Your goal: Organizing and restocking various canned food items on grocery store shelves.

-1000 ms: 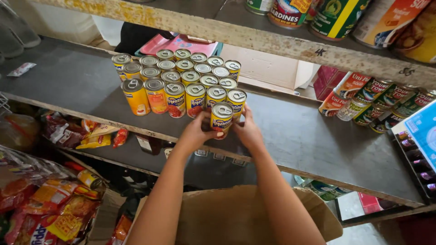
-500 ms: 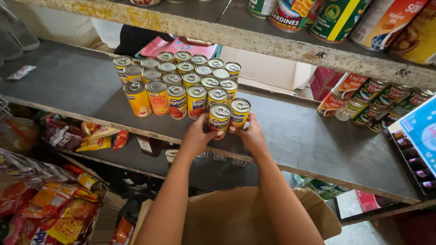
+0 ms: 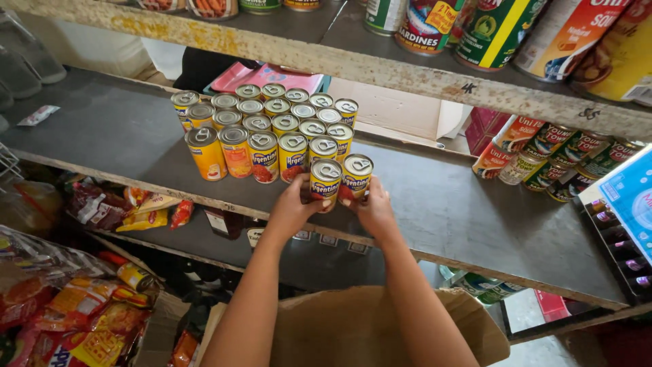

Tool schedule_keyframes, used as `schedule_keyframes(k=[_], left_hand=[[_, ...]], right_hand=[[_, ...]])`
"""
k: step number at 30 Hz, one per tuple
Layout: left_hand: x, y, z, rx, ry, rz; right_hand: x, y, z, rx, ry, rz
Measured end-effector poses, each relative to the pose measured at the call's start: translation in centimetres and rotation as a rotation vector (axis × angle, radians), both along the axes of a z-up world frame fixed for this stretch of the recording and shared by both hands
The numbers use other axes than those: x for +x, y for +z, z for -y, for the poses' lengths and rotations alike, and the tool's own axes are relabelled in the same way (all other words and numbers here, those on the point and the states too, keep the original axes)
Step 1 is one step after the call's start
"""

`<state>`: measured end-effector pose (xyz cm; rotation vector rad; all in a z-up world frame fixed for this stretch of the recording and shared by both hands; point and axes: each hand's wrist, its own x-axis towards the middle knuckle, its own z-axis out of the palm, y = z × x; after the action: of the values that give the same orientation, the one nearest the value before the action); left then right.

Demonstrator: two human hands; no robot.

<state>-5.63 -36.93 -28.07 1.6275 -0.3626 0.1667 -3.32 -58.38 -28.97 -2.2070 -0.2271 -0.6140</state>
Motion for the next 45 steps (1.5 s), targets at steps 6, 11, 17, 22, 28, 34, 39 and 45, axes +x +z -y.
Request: schedule_keyframes(k=[6,11,17,22,28,34,39,45], left_hand=[[-1.3,1.7,0.5,0.003,0.075,-0.033],[-1.0,1.4,0.0,-0.031,0.011,0.033],[-0.7,0.8,0.2,-0.008,0.019,0.013],[-1.7,1.9,0.4,0.003,0.039,0.015],[-1.8,2.1,0.7,0.003,0.018,-0.017],[-1.8,2.5,1.6,-0.203,-0.045,0.12],[-1.9,2.7,2.2,-0.36,-0.023,0.177],[-2.0,3.0,2.1,-0.304,0.006,0.122]], right_hand=[[-0.2,0.3,0.3,0.138,0.092,-0.136],[-0.4,0.4,0.2,0.141,0.078,-0.149],[-1.2,1.5,0.4,0.203,0.152,0.101],[-2.6,2.8,-0.4,0.489,0.229,0.156],[-3.9,5.0,-1.4,0.686,0.417,0.232],[-4.9,5.4,-1.7,0.725,0.468,0.27],[-4.4,4.9,-1.5,0.66,0.519,0.247],[-4.7,5.3,-1.8,0.774,0.561,0.212]])
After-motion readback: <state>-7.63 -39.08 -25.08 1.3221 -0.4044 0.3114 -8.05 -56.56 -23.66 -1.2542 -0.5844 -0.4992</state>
